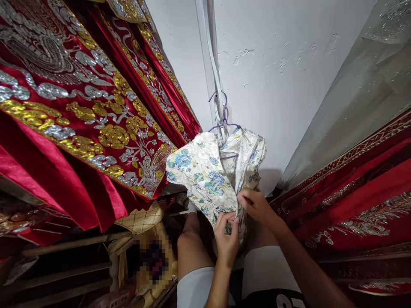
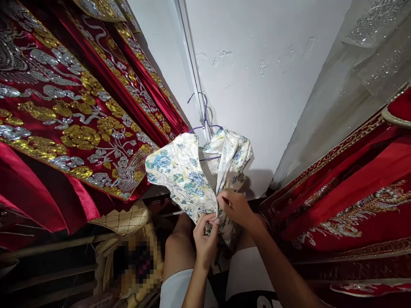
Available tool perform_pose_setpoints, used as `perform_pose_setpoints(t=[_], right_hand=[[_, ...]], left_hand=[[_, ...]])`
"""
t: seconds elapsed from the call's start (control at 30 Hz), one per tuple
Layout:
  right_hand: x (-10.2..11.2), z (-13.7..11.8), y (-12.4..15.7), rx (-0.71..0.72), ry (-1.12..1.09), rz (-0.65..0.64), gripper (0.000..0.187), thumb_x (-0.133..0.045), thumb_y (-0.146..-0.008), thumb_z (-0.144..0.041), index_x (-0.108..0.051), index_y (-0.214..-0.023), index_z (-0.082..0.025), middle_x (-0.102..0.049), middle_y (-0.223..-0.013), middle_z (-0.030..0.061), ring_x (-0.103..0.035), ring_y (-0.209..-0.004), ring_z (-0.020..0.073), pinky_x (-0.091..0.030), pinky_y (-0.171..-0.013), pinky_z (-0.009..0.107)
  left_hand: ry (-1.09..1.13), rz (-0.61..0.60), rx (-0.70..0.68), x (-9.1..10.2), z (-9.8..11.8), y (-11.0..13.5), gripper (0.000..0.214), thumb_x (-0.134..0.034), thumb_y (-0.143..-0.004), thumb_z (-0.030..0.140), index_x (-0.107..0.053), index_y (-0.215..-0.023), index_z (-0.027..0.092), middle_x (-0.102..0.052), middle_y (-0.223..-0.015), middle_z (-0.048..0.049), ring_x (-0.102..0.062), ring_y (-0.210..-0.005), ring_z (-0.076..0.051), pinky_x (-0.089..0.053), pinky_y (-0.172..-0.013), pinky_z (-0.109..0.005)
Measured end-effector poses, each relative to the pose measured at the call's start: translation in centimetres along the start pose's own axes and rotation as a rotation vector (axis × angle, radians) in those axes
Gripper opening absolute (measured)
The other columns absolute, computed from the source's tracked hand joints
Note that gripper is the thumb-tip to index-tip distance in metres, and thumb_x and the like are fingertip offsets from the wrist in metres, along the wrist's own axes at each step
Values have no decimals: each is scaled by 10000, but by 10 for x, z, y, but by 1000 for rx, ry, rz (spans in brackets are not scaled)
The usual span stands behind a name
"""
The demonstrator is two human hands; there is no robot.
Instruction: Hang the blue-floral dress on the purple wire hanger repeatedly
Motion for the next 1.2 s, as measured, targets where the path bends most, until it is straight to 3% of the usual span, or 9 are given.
perform_pose_setpoints(t=[0.23, 0.37, 0.47, 0.57, 0.77, 0.87, 0.97, 1.07, 1.2], right_hand=[[69, -36, -119, 82, 241, 210, 259, -467, -914, -294, -479, -666, -223, -446, -597, -29, -396, -557, 140, -281, -580, 276], [81, -65, -150, 85, 231, 305, 239, -500, -865, -252, -467, -630, -220, -417, -558, -37, -369, -546, 135, -272, -582, 277], [72, -68, -148, 48, 139, 323, 248, -537, -825, -234, -457, -591, -216, -389, -530, -46, -346, -533, 124, -266, -566, 273], [56, -60, -136, 15, -103, 318, 208, -560, -801, -229, -492, -604, -212, -400, -539, -46, -361, -535, 120, -273, -537, 265], [33, -70, -109, -37, -377, 239, 163, -537, -827, -227, -578, -672, -199, -435, -559, -44, -361, -513, 112, -263, -484, 259], [33, -80, -106, -7, -434, 233, 176, -523, -837, -221, -587, -674, -197, -450, -566, -39, -388, -528, 116, -290, -498, 259], [30, -75, -112, -4, -464, 313, 201, -541, -844, -244, -568, -650, -200, -440, -560, -43, -382, -531, 117, -296, -505, 260], [17, -56, -116, -36, -466, 378, 209, -549, -845, -276, -567, -651, -199, -442, -563, -40, -381, -538, 122, -292, -511, 264], [-7, -21, -104, -112, -432, 297, 220, -532, -829, -282, -551, -626, -200, -394, -552, -43, -336, -534, 121, -259, -519, 271]], left_hand=[[2, -82, 43, -19, -5, -6, 201, -641, -892, 344, -759, -887, 181, -670, -778, -63, -632, -712, -196, -527, -701, -307], [-37, -130, 22, -14, -14, -5, 179, -629, -895, 325, -735, -861, 185, -664, -774, -58, -628, -737, -204, -514, -713, -302], [-76, -139, -11, -5, -15, -15, 164, -616, -907, 305, -698, -829, 186, -653, -781, -53, -628, -757, -204, -498, -719, -294], [-86, -124, -94, 4, 4, -43, 137, -622, -917, 305, -684, -873, 190, -672, -860, -62, -644, -844, -211, -500, -784, -304], [-79, 79, -435, 21, 100, -137, 350, -538, -1000, 300, -590, -1333, 206, -701, -1048, -74, -659, -946, -186, -515, -897, -341], [-221, 73, -621, 22, 134, -173, 247, -537, -1005, 276, -670, -1198, 200, -722, -1027, -59, -665, -924, -172, -521, -863, -331], [-349, 73, -752, 18, 149, -185, 174, -540, -1005, 255, -692, -972, 177, -717, -907, -41, -656, -856, -162, -514, -801, -309], [-435, 135, -820, 19, 154, -182, 155, -543, -1002, 230, -672, -942, 168, -704, -874, -36, -648, -840, -159, -490, -817, -316], [-283, 435, -722, 54, 150, -186, 161, -555, -996, 252, -673, -934, 160, -683, -896, -20, -632, -877, -149, -472, -848, -295]])
Point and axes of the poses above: each hand's wrist, its own y-axis away from the middle knuckle, its own x-axis out of the back of the hand, z = x × y, the point moved 3 cm from there along -y, towards the middle knuckle
